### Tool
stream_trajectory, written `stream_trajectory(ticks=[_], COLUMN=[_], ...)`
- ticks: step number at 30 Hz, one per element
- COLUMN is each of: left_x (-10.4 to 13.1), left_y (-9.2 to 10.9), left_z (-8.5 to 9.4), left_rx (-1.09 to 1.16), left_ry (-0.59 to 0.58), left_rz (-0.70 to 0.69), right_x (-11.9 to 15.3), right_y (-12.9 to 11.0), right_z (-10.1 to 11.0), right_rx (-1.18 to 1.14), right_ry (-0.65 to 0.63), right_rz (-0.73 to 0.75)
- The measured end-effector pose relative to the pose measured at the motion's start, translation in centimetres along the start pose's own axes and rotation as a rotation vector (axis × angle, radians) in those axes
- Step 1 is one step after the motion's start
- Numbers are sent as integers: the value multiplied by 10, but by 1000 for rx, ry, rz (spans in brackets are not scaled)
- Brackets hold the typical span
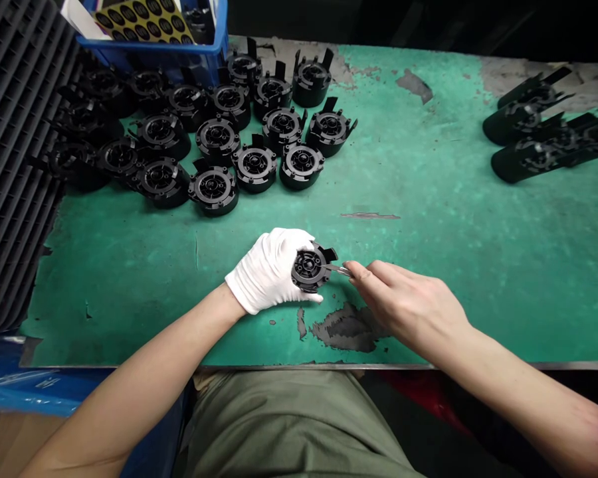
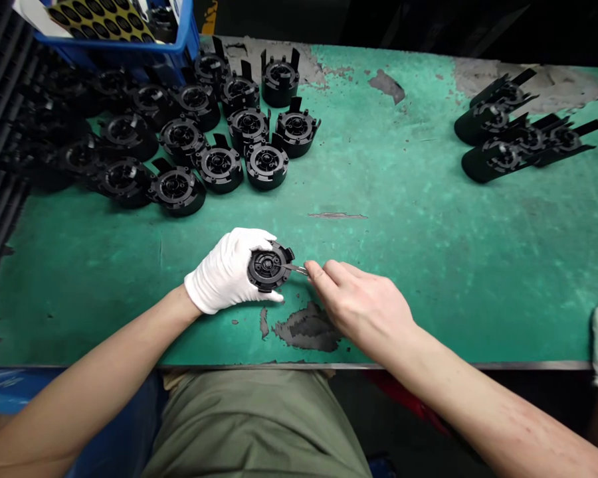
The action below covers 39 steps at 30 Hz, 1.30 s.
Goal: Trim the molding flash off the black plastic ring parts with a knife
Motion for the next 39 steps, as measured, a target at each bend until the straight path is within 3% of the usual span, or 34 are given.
stream_trajectory(ticks=[3, 20, 30, 39], left_x=[2, 0, 0, -4], left_y=[0, 3, 0, 1], left_z=[0, 3, 0, -1], left_rx=[7, 16, 27, 31], left_ry=[20, 31, 1, -35], left_rz=[-26, -50, -12, 18], right_x=[-2, -10, -18, -19], right_y=[10, 33, 29, 13], right_z=[-2, -15, -10, 1], right_rx=[-44, -146, -119, -44], right_ry=[72, 76, 72, -10], right_rz=[57, 188, 235, 232])
Point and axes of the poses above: each hand's wrist, its own x-axis away from the middle knuckle, its own z-axis out of the back of the hand, y = z × x, the point moved 9 cm from there along -x, towards the middle knuckle, and after that the axes turned 10 degrees about y, right-handed, at the moved point
